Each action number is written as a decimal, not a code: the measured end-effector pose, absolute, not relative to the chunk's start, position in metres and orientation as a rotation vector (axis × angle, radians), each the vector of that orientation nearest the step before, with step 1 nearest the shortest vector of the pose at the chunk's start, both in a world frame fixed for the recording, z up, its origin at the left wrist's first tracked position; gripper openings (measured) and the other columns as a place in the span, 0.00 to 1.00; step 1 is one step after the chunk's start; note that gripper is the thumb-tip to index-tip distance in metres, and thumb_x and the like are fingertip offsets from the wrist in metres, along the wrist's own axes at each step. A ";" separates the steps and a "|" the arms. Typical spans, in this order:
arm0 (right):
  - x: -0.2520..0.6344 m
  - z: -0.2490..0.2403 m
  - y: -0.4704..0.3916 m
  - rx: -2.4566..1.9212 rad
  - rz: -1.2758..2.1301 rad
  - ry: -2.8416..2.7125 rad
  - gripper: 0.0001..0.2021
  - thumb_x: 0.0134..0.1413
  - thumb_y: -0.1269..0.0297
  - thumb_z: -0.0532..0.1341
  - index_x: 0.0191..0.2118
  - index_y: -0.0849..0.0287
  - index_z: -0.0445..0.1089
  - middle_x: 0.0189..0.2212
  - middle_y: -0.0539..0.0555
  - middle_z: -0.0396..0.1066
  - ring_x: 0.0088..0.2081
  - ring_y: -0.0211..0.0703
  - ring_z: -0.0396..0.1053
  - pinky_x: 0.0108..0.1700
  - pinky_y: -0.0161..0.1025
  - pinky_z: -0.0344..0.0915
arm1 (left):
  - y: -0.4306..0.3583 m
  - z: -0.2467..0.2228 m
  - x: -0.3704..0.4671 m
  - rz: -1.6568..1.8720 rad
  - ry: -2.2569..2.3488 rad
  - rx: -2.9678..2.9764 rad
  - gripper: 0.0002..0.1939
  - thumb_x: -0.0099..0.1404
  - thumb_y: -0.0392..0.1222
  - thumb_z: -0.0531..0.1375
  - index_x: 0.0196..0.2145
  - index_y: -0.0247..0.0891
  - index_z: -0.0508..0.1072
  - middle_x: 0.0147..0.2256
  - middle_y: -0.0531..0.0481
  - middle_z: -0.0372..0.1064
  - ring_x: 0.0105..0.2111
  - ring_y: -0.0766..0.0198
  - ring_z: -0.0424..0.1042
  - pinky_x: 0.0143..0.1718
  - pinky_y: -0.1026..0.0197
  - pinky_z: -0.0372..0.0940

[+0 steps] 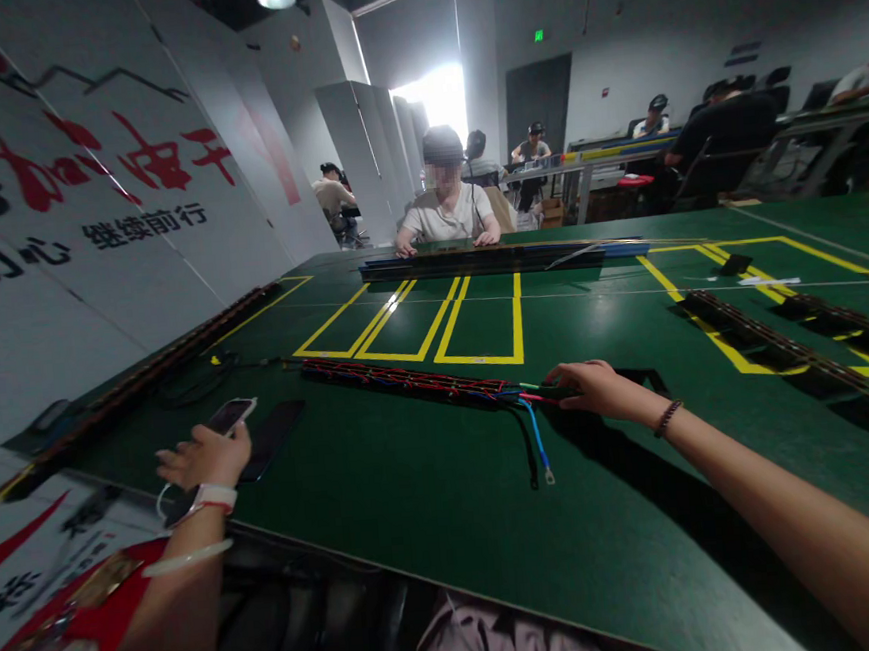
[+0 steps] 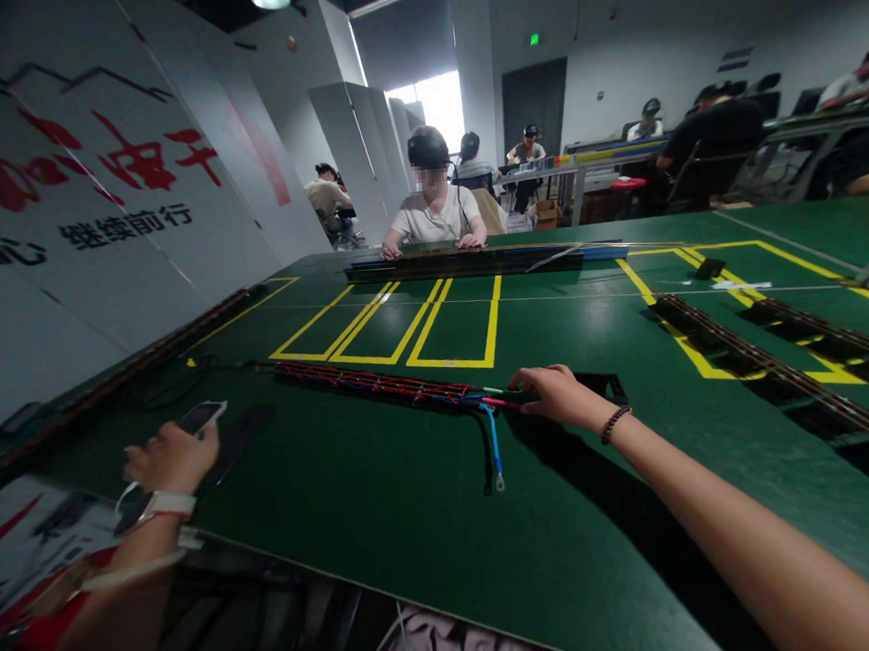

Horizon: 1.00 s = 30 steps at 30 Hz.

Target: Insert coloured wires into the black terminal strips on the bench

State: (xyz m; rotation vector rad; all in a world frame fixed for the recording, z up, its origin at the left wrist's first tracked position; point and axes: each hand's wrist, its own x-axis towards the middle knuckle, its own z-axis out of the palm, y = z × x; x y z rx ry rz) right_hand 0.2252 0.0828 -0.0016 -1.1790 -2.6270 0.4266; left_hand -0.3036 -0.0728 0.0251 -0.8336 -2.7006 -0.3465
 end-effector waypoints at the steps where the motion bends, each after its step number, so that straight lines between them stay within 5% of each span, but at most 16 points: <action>1: 0.225 -0.001 0.083 -1.176 0.430 -2.629 0.17 0.47 0.64 0.61 0.46 0.54 0.64 0.37 0.51 0.71 0.40 0.46 0.68 0.48 0.48 0.55 | -0.074 0.023 -0.318 -0.290 -2.854 -0.633 0.29 0.59 0.53 0.48 0.49 0.23 0.58 0.52 0.24 0.57 0.54 0.36 0.53 0.41 0.39 0.58; 4: 0.225 0.001 0.082 -1.166 0.439 -2.629 0.17 0.48 0.63 0.61 0.46 0.54 0.65 0.37 0.51 0.71 0.39 0.46 0.68 0.48 0.47 0.55 | -0.073 0.020 -0.341 -0.249 -3.037 -0.633 0.33 0.60 0.56 0.47 0.53 0.25 0.55 0.54 0.26 0.56 0.60 0.38 0.43 0.45 0.39 0.56; 9: 0.225 0.001 0.083 -1.165 0.425 -2.633 0.16 0.48 0.64 0.61 0.46 0.54 0.66 0.38 0.52 0.71 0.40 0.45 0.68 0.47 0.45 0.57 | -0.047 0.018 -0.316 -0.363 -2.731 -1.212 0.31 0.62 0.54 0.46 0.57 0.29 0.53 0.57 0.32 0.54 0.61 0.43 0.42 0.55 0.40 0.45; 15: 0.221 0.002 0.083 -1.228 0.381 -2.702 0.16 0.49 0.65 0.60 0.46 0.55 0.68 0.37 0.53 0.72 0.39 0.46 0.68 0.44 0.42 0.58 | -0.015 0.024 -0.190 -0.656 -2.035 -2.116 0.25 0.65 0.50 0.46 0.57 0.36 0.55 0.56 0.41 0.55 0.59 0.56 0.50 0.59 0.51 0.47; 22: 0.217 0.006 0.079 -1.232 0.319 -2.776 0.10 0.51 0.65 0.58 0.41 0.54 0.71 0.38 0.53 0.72 0.41 0.46 0.68 0.46 0.42 0.56 | 0.005 0.023 -0.059 -0.360 -1.328 -2.792 0.30 0.63 0.53 0.52 0.60 0.45 0.49 0.61 0.46 0.48 0.61 0.58 0.46 0.60 0.51 0.44; 26: 0.214 0.012 0.074 -1.256 0.346 -2.781 0.10 0.53 0.64 0.56 0.41 0.54 0.70 0.37 0.52 0.72 0.40 0.46 0.68 0.46 0.43 0.56 | 0.032 0.006 -0.047 -0.334 -1.244 -2.745 0.32 0.60 0.58 0.54 0.56 0.37 0.56 0.55 0.40 0.58 0.57 0.53 0.55 0.57 0.50 0.48; 30: 0.205 0.014 0.062 -1.301 0.241 -2.758 0.16 0.57 0.52 0.53 0.40 0.58 0.69 0.34 0.56 0.72 0.39 0.48 0.68 0.51 0.50 0.51 | 0.049 -0.005 -0.051 -0.328 -1.224 -2.762 0.28 0.61 0.58 0.52 0.52 0.37 0.60 0.48 0.42 0.65 0.49 0.57 0.63 0.51 0.54 0.56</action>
